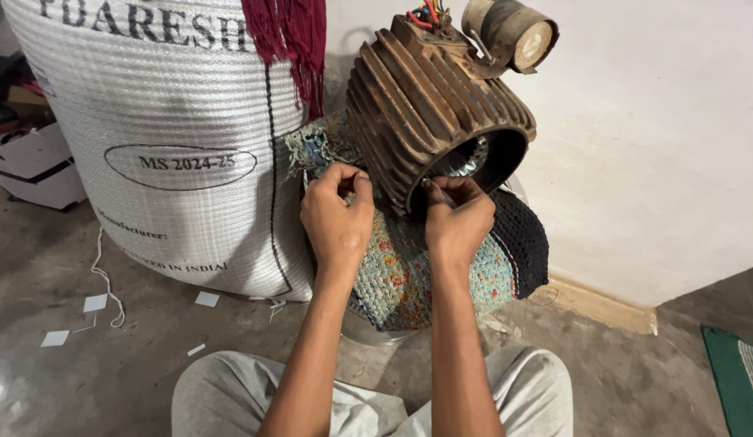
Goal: The person sits on the floor and repeatedly folds small white rectangular pieces and inserts them into the stator slots of a disassembled motor. The person handles the pieces one at a time, folding and placing them into the inner slots of the motor housing.
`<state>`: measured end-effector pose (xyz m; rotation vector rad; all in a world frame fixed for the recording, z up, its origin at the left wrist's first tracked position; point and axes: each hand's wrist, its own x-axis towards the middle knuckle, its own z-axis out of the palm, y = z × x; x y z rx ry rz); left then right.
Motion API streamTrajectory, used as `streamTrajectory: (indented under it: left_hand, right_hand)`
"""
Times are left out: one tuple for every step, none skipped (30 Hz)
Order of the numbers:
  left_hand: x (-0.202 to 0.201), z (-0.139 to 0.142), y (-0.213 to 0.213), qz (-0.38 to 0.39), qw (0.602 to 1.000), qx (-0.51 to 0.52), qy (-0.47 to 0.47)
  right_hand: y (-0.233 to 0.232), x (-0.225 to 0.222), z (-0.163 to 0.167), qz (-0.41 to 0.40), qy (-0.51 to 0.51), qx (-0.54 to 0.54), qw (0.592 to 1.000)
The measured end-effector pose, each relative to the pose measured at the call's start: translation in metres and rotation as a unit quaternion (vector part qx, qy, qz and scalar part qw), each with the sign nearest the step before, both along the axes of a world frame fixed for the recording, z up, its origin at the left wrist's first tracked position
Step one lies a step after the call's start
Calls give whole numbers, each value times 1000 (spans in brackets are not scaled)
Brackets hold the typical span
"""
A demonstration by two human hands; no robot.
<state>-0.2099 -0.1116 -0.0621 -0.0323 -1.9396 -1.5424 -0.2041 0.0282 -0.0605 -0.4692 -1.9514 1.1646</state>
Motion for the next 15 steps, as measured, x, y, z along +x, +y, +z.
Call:
streamTrajectory:
  left_hand:
    - [0,0,-1,0,1000,1,-7]
    - [0,0,-1,1,1000,1,1]
    - [0,-1,-2,0,1000,0,7]
    - [0,-1,-3,-1,1000,0,14]
    - [0,-2,-3,-6,1000,-4,9]
    - [0,-3,-4,-11,1000,-9,5]
    - [-1,-4,-5,-15,1000,-14,1]
    - [-2,-4,-5,-13,1000,-18,-3]
    - [-3,-4,-6,-11,1000,-21,-7]
    - [-3,-3,-7,-8,1000,-25,-12]
    - [-3,-2,-8,-11,1000,-18,-3]
    - [-2,0,-8,-13,1000,-12,8]
    - [1,2,-9,-15,1000,-5,18]
    - [6,4,-9,-12,998,-16,55]
    - [14,6,-10,-7,995,-28,93]
  right_hand:
    - [-1,0,1,3,3,3,1000]
    - [-2,1,1,-1,1,5,1000]
    - [-3,1,1,-5,-1,7,1000]
    - [-3,1,1,-10,-2,9,1000]
    - [-3,2,0,1,2,10,1000]
    - [-3,2,-1,12,6,11,1000]
    - [-3,2,-2,24,10,11,1000]
    - [-3,2,-4,38,8,4,999]
    - [-2,1,-5,52,5,-2,999]
    - [-2,1,-5,65,2,-9,998]
    - [-1,1,-6,89,21,-30,995]
    - [0,2,-5,113,41,-51,991]
    - [1,3,-3,137,61,-72,986]
    - [3,8,-1,151,60,-97,982]
    - [6,15,1,166,61,-122,977]
